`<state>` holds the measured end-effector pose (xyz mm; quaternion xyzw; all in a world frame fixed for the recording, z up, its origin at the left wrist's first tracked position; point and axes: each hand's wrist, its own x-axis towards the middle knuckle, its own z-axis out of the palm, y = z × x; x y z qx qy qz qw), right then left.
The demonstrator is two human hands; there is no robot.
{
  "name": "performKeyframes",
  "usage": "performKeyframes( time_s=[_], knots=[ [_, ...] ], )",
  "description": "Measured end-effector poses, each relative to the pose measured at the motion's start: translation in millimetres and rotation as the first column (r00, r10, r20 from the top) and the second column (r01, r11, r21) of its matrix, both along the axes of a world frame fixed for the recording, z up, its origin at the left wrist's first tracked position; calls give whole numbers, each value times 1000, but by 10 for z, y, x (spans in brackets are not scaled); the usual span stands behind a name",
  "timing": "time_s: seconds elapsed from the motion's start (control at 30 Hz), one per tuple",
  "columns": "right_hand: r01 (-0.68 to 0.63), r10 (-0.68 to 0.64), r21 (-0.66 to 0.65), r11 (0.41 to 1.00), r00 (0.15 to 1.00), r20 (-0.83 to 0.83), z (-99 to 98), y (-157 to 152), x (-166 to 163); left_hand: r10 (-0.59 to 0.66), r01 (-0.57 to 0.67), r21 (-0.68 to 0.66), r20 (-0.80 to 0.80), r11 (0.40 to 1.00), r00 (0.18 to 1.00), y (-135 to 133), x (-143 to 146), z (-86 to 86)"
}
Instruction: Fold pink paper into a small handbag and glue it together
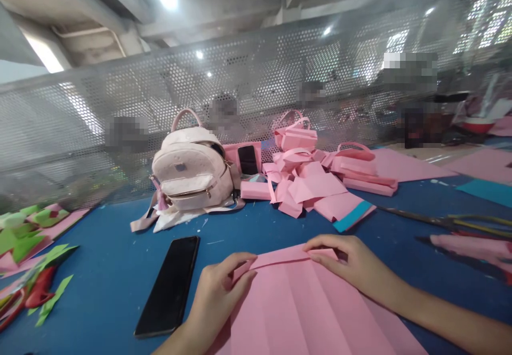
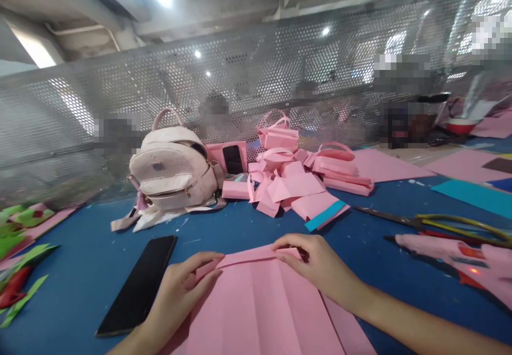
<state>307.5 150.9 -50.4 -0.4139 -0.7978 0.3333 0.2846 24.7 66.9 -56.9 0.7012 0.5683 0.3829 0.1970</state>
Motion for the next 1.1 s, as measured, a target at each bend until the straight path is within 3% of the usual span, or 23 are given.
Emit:
performKeyframes(
  time_s=[0.27,0.47,0.6,0.7,0.97,1.1],
  knots=[
    [-48,48,2,999,999,-13,11,-31,10,-21,50,204,-141,978,990,-25,14,-19],
    [-95,93,16,995,992,82,-25,-56,-4,-25,72,228,-202,971,979,-21,31,-3],
    [-92,77,89,992,984,161,-36,-80,-8,12,76,314,-271,946,963,-18,57,16],
    [-159,114,199,967,969,221,-6,-107,-6,21,94,360,-304,928,952,-20,66,27],
    [-289,145,391,874,922,358,39,-121,-5,-14,192,358,-445,914,895,-28,47,-29],
    [-276,145,382,882,930,338,32,-106,-11,-18,183,309,-471,933,882,-34,47,-16]
  ],
)
